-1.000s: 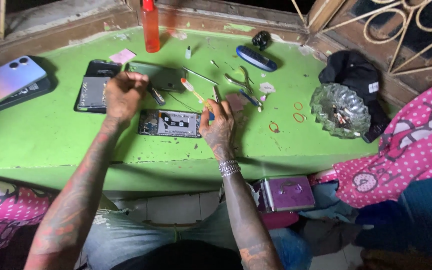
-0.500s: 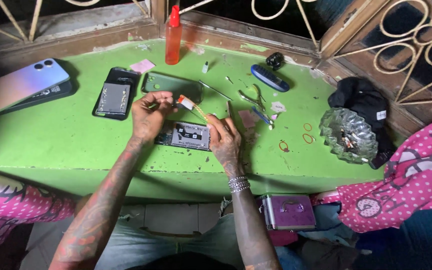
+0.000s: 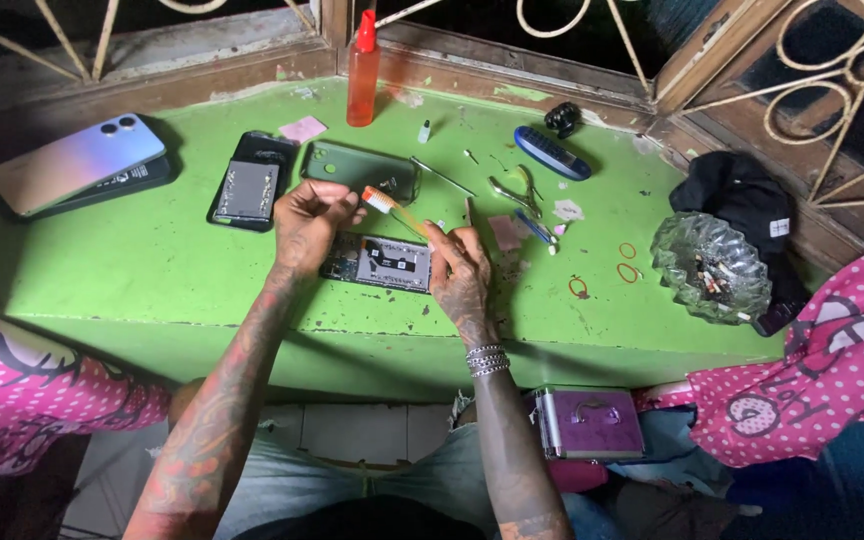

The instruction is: Disassembling and cleaning components on the lower board of a smartphone using tweezers and a brush.

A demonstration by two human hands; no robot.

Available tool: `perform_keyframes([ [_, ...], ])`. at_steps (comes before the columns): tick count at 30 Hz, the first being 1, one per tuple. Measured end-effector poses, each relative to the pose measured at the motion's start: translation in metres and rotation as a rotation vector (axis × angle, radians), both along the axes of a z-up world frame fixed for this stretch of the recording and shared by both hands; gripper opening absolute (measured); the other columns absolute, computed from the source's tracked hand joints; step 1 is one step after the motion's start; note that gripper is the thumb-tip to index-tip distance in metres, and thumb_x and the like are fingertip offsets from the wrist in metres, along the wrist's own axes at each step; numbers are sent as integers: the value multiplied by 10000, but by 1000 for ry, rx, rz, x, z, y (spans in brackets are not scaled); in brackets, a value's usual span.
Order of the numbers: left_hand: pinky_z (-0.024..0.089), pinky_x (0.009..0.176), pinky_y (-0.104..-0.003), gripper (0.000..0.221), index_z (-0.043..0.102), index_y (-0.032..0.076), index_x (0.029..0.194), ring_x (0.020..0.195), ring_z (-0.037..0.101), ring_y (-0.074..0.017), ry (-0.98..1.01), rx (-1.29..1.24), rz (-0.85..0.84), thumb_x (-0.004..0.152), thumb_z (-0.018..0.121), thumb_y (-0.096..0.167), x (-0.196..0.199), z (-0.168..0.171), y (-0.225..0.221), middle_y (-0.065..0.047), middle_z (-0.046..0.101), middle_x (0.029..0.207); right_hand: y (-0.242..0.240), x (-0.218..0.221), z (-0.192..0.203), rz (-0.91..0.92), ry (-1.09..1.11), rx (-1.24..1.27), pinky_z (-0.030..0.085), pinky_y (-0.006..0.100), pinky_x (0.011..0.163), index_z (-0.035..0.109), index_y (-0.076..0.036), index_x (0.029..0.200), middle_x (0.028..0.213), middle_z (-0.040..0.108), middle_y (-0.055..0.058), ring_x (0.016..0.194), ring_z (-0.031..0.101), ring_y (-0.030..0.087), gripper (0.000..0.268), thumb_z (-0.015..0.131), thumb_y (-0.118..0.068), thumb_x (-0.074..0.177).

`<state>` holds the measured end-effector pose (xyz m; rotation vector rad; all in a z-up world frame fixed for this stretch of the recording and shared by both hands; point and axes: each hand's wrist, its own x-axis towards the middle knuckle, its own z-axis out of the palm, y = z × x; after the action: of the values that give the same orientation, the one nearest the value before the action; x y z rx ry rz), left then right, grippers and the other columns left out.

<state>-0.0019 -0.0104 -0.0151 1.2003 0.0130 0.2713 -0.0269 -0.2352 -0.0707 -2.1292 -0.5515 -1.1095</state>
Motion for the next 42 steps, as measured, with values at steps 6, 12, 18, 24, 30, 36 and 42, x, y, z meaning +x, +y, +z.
perform_keyframes([
  [6,679,778,-352,306,679,-56,1159,797,748,-234,-8,52,-94,857,729,-46,-6,4,2,-144,690,896,-5,6,-10,-76,-30,75,546,323,679,746,-227,1299,841,550,0,652,605,249,365,618,-78,990],
  [12,673,788,-336,328,708,-18,1195,833,762,-245,12,100,-161,868,703,-35,-8,10,-1,-129,691,912,-3,3,-9,-25,7,-34,557,321,647,782,-253,1230,876,591,-26,698,654,240,368,680,-64,931],
  [18,649,724,-323,312,733,-1,1185,773,727,-198,-17,223,-150,877,684,-21,-15,12,8,-136,673,904,-10,11,-16,-131,-38,45,548,325,661,760,-234,1252,882,572,-33,685,635,214,335,667,-89,965],
  [24,583,683,-267,287,764,54,1176,804,638,-99,-63,297,-91,891,734,28,-4,0,10,-72,681,870,-2,-1,1,-10,3,64,561,354,701,772,-205,1225,916,618,-2,779,679,271,263,670,-130,994],
  [30,585,434,-306,243,735,22,1174,562,663,-172,-26,178,-152,933,712,41,7,-10,7,-115,640,808,-3,-2,2,-16,19,-15,565,349,727,762,-244,1238,933,636,-12,814,685,259,269,646,-166,1009],
  [36,584,463,-307,257,734,-26,1131,651,692,-194,-55,283,-166,876,706,-35,2,-14,8,-158,680,810,-8,6,-4,-155,-67,13,558,354,747,746,-208,1236,934,599,1,819,673,263,255,614,-155,1024],
  [42,586,467,-319,261,750,-3,1114,647,706,-184,-105,380,-149,855,730,-26,7,-22,9,-162,712,821,0,-3,4,7,17,47,557,354,730,763,-207,1219,922,611,-8,816,681,251,244,635,-137,1023],
])
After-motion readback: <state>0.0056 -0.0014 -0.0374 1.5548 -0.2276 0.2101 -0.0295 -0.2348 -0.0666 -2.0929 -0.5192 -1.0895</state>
